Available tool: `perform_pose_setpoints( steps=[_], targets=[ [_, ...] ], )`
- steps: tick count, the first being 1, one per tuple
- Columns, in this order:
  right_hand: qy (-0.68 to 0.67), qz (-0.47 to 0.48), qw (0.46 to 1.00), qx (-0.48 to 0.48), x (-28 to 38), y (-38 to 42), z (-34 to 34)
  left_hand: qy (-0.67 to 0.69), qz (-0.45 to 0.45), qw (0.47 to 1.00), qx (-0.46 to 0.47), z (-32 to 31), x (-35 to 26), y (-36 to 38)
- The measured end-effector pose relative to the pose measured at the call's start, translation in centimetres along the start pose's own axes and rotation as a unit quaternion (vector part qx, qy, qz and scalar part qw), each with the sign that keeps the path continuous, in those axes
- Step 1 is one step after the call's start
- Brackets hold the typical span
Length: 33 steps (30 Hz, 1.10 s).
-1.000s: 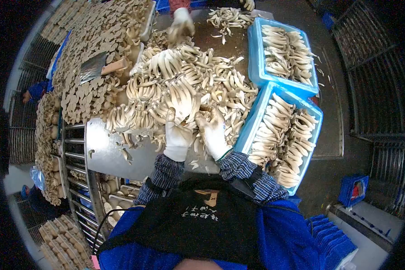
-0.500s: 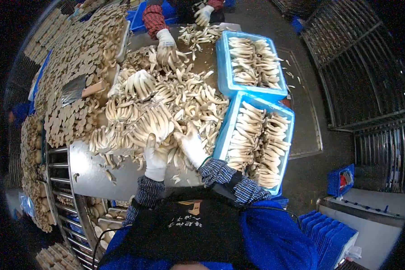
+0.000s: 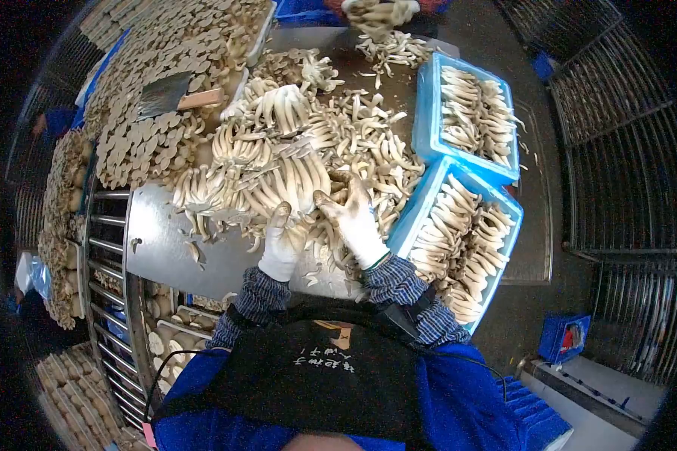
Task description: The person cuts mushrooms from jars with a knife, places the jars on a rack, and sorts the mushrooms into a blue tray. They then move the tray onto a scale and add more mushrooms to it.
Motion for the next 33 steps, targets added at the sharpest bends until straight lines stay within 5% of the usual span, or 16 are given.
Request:
perform_pose_setpoints(
  steps=[9,11,13,17,21,23,25,27,29,30,31,33],
  targets=[
    [-0.101,-0.103,0.984,0.109,-4.4,0.3,1.1,-0.012,-0.033,0.999,-0.001,-0.7,-1.5,0.9],
    [0.105,0.011,0.982,0.154,-0.3,0.3,-0.4,-0.024,-0.058,0.998,-0.005,-0.3,-1.9,1.2],
    [0.011,-0.047,0.990,0.130,-1.4,1.0,-0.3,0.021,0.002,0.999,0.048,-0.6,-1.4,1.4],
    [0.043,-0.009,0.992,0.117,0.5,1.1,-0.6,-0.101,-0.051,0.993,0.031,-2.5,-3.4,2.2],
    [-0.079,-0.114,0.979,0.151,-0.2,2.9,-1.2,-0.146,-0.067,0.985,0.055,-1.9,-3.8,2.4],
    [0.084,-0.074,0.982,0.153,-0.3,3.1,-1.1,-0.073,-0.081,0.993,0.054,-3.0,-5.0,1.8],
    [0.090,-0.046,0.985,0.142,-1.7,2.7,-0.4,-0.078,-0.095,0.992,0.041,-3.6,-5.2,1.8],
    [0.342,0.173,0.909,0.165,-0.5,2.3,-0.1,0.044,-0.034,0.997,0.051,-2.9,-3.9,1.6],
    [0.367,0.161,0.904,0.148,0.2,1.8,-0.5,0.058,-0.029,0.997,0.051,-1.3,-3.5,1.2],
    [0.106,0.016,0.988,0.114,-0.6,0.8,0.0,0.116,-0.011,0.992,0.050,0.0,-2.9,0.9],
    [-0.166,-0.130,0.975,0.069,-1.9,0.7,-0.2,0.174,0.008,0.983,0.049,0.6,-2.4,0.8],
    [-0.092,-0.092,0.988,0.081,0.1,0.4,-0.9,0.178,-0.015,0.982,0.068,-1.5,-3.4,1.1]
  ],
)
Point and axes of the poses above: each hand's wrist, its own y-axis away from the middle knuckle, its own z-axis out of the back of the hand, x = y × z, the point moved 8 cm from there along -y, towards the middle knuckle, and after that the axes turned 4 degrees about -y, right-handed, at the moved point
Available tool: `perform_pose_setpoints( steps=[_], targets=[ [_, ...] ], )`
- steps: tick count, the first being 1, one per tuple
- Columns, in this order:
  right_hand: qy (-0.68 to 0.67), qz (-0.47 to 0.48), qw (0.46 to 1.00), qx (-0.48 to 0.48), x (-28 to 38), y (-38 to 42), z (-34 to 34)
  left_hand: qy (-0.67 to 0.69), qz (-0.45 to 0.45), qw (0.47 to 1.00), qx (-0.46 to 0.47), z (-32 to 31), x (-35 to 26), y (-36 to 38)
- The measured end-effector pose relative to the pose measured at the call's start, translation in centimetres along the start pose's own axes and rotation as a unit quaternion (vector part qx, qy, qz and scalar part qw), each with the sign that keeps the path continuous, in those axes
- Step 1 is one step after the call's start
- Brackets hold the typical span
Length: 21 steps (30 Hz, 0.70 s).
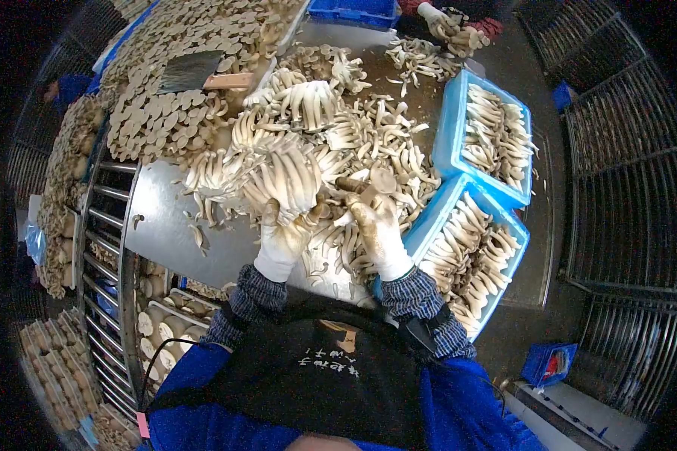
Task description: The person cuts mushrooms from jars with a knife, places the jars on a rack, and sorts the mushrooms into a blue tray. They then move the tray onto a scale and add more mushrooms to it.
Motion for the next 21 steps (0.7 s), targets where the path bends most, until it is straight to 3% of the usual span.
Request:
perform_pose_setpoints(
  steps=[2,3,4,6,8,10,12,13,14,16,18,20,21],
  targets=[
    [0.133,-0.032,0.990,0.026,1.6,0.1,-1.6,-0.156,-0.027,0.987,-0.039,0.0,-0.5,0.4],
    [0.074,-0.071,0.994,0.039,2.1,0.7,-3.3,-0.188,-0.004,0.982,-0.015,0.0,-0.3,0.7],
    [0.246,-0.036,0.966,0.072,-0.1,0.5,-1.1,-0.188,-0.004,0.982,-0.016,-0.2,0.0,0.9],
    [0.168,0.166,0.972,0.009,-0.2,1.5,-0.9,-0.269,-0.038,0.962,-0.001,-1.0,0.0,1.4],
    [0.109,0.127,0.986,0.026,0.5,1.7,-1.8,-0.277,-0.041,0.959,-0.049,2.1,-0.9,2.3],
    [0.048,0.084,0.994,0.044,0.1,1.7,-2.2,-0.539,-0.023,0.841,-0.043,3.6,-1.7,3.1],
    [-0.109,0.001,0.994,0.000,-1.6,1.6,-1.0,-0.519,-0.046,0.852,-0.047,3.3,-1.8,3.4],
    [-0.109,-0.002,0.994,0.004,-1.6,1.5,-1.1,-0.500,-0.068,0.862,-0.047,2.3,-2.0,3.2],
    [-0.014,0.032,0.999,0.000,-0.9,1.5,-1.1,-0.501,-0.072,0.861,-0.050,1.6,-1.9,2.9],
    [0.176,0.101,0.979,-0.007,0.4,1.6,-1.6,-0.306,-0.088,0.946,-0.059,0.1,-1.5,2.2],
    [0.135,0.064,0.987,-0.056,-0.7,1.6,-1.0,-0.236,-0.074,0.968,-0.044,-0.1,-1.3,2.1],
    [0.097,0.025,0.991,-0.091,-1.0,0.9,-0.9,-0.132,0.014,0.988,-0.074,-0.3,-0.7,0.9],
    [0.146,0.055,0.985,-0.068,0.3,1.0,-1.4,-0.140,-0.066,0.979,-0.134,-0.5,-1.0,1.1]
  ],
)
Point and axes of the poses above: each hand's wrist, its own y-axis away from the middle knuckle, its own z-axis out of the back of the hand, x = y × z, the point moved 8 cm from there along -y, towards the middle knuckle, and after that the axes turned 4 degrees about -y, right-handed, at the moved point
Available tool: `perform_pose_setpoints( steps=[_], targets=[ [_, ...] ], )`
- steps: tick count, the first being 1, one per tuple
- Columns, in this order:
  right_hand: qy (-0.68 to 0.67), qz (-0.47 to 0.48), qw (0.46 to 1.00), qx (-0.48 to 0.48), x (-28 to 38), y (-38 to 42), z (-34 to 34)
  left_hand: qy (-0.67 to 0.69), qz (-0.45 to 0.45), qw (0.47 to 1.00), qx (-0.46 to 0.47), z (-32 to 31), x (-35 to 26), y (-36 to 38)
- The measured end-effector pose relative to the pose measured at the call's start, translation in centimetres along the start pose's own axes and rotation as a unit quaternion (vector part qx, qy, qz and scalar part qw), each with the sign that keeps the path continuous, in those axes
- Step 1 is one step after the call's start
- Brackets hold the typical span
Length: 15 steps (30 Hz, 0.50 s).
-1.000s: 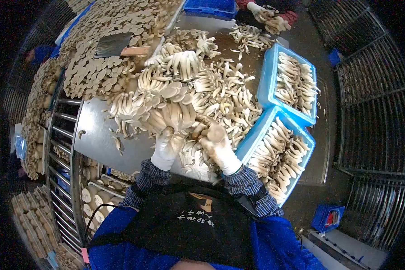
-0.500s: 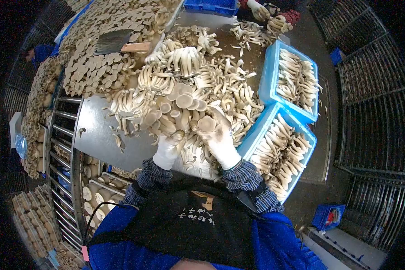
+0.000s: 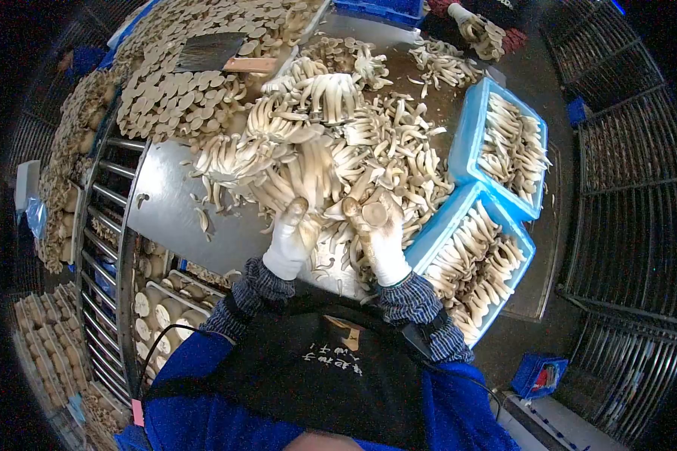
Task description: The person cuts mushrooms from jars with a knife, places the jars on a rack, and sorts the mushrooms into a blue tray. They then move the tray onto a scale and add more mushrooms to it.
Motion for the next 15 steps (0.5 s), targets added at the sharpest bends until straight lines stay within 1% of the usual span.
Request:
perform_pose_setpoints(
  steps=[1,3,4,5,6,7,8,9,10,11,12,13,14,15],
  targets=[
    [0.000,0.000,1.000,-0.001,-0.2,-0.1,0.2,0.000,0.001,1.000,0.001,0.2,0.1,-0.1],
    [0.070,-0.018,0.997,0.017,-1.8,-0.3,0.5,-0.083,-0.007,0.995,0.061,-0.1,0.2,-0.3],
    [0.068,0.000,0.998,-0.013,-2.0,0.1,0.4,-0.146,0.023,0.985,0.089,-2.1,0.0,0.4],
    [0.065,0.016,0.997,-0.042,-2.1,0.7,0.4,-0.145,0.024,0.985,0.089,-1.9,0.1,0.5],
    [0.086,0.047,0.994,0.043,-1.3,0.7,-0.6,-0.132,0.042,0.988,0.075,-1.3,0.5,0.5],
    [0.086,0.047,0.994,0.042,-1.3,0.9,-0.4,-0.118,0.059,0.989,0.062,-0.6,1.0,0.4],
    [0.028,-0.010,0.998,0.060,-2.3,1.1,-0.5,-0.153,-0.046,0.985,0.058,-0.5,0.3,-0.6],
    [-0.029,-0.067,0.994,0.078,-3.3,1.3,-0.4,-0.153,-0.046,0.985,0.060,0.1,0.2,-0.8],
    [-0.029,-0.130,0.986,0.103,-4.0,0.8,-0.4,-0.137,0.007,0.989,0.057,0.9,0.6,-1.0],
    [-0.028,-0.128,0.986,0.103,-3.7,0.3,-0.3,-0.121,0.059,0.989,0.054,1.6,1.3,-1.0],
    [-0.031,-0.147,0.985,0.083,-3.5,0.1,0.1,-0.121,0.059,0.989,0.056,2.5,1.7,-1.1],
    [-0.034,-0.167,0.983,0.064,-2.5,-0.1,-0.2,-0.263,-0.007,0.962,0.079,3.2,1.5,-1.1],
    [-0.015,-0.049,0.997,0.057,0.3,-0.6,-1.1,-0.398,-0.073,0.909,0.101,3.4,1.4,-0.8],
    [-0.014,-0.049,0.997,0.056,-0.2,-0.7,-0.9,-0.523,-0.136,0.833,0.120,3.5,1.5,-0.4]
  ],
)
Point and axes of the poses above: each hand's wrist, its own y-axis away from the middle knuckle, its own z-axis out of the back of the hand, x = y × z, the point moved 8 cm from there along -y, towards the middle knuckle, and after that the axes turned 4 degrees about -y, right-handed, at the moved point
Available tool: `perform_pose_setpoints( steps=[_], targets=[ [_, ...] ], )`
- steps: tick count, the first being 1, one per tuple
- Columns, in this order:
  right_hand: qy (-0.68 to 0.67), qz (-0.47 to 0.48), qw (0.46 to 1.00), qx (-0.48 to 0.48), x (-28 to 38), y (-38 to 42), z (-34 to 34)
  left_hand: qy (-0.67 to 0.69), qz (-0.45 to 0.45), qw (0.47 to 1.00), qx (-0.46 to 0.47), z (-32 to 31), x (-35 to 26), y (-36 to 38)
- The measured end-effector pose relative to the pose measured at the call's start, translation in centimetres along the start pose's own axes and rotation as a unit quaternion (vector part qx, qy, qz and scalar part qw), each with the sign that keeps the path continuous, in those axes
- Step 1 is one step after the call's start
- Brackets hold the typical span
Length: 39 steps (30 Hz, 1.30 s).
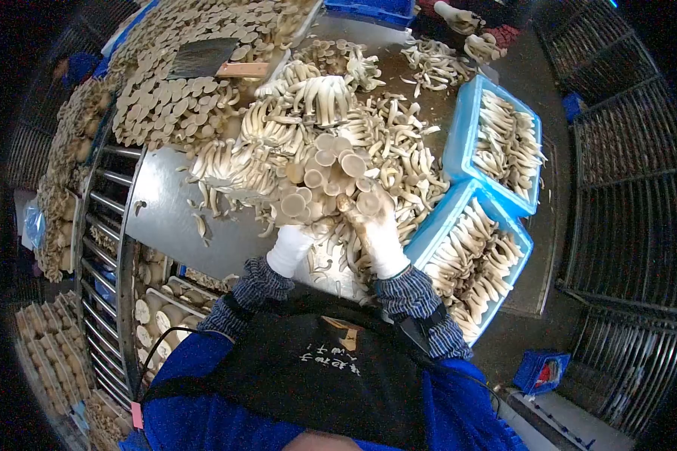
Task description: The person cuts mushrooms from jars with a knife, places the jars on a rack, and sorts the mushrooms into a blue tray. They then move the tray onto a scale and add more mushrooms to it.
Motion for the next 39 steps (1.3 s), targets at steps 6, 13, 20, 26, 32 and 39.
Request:
perform_pose_setpoints(
  steps=[6,13,20,26,32,39],
  targets=[
    [0.026,0.063,0.996,0.052,0.6,-0.2,-0.1,-0.131,-0.074,0.988,0.042,0.4,-1.8,-0.6],
    [-0.081,0.000,0.996,0.047,-3.4,0.1,0.6,0.587,0.135,0.797,-0.039,0.7,-1.0,-3.5],
    [0.004,0.028,0.999,0.015,-1.8,-2.2,2.0,0.619,0.116,0.776,0.016,-0.4,-3.0,-3.4],
    [0.042,-0.009,0.999,0.012,-1.2,-1.8,0.7,0.609,0.140,0.780,0.038,-2.2,-3.0,-2.8],
    [-0.043,0.024,0.999,0.022,-1.7,-0.9,0.9,0.409,0.072,0.909,-0.036,-0.3,-2.6,-3.0],
    [0.090,0.080,0.993,0.010,-1.0,-0.6,1.0,0.482,0.133,0.866,-0.037,-1.6,-0.3,-1.6]
  ],
)
Point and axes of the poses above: each hand's wrist, its own y-axis away from the middle knuckle, its own z-axis out of the back of the hand, x = y × z, the point moved 8 cm from there along -y, towards the middle knuckle, and after that the axes turned 4 degrees about -y, right-handed, at the moved point
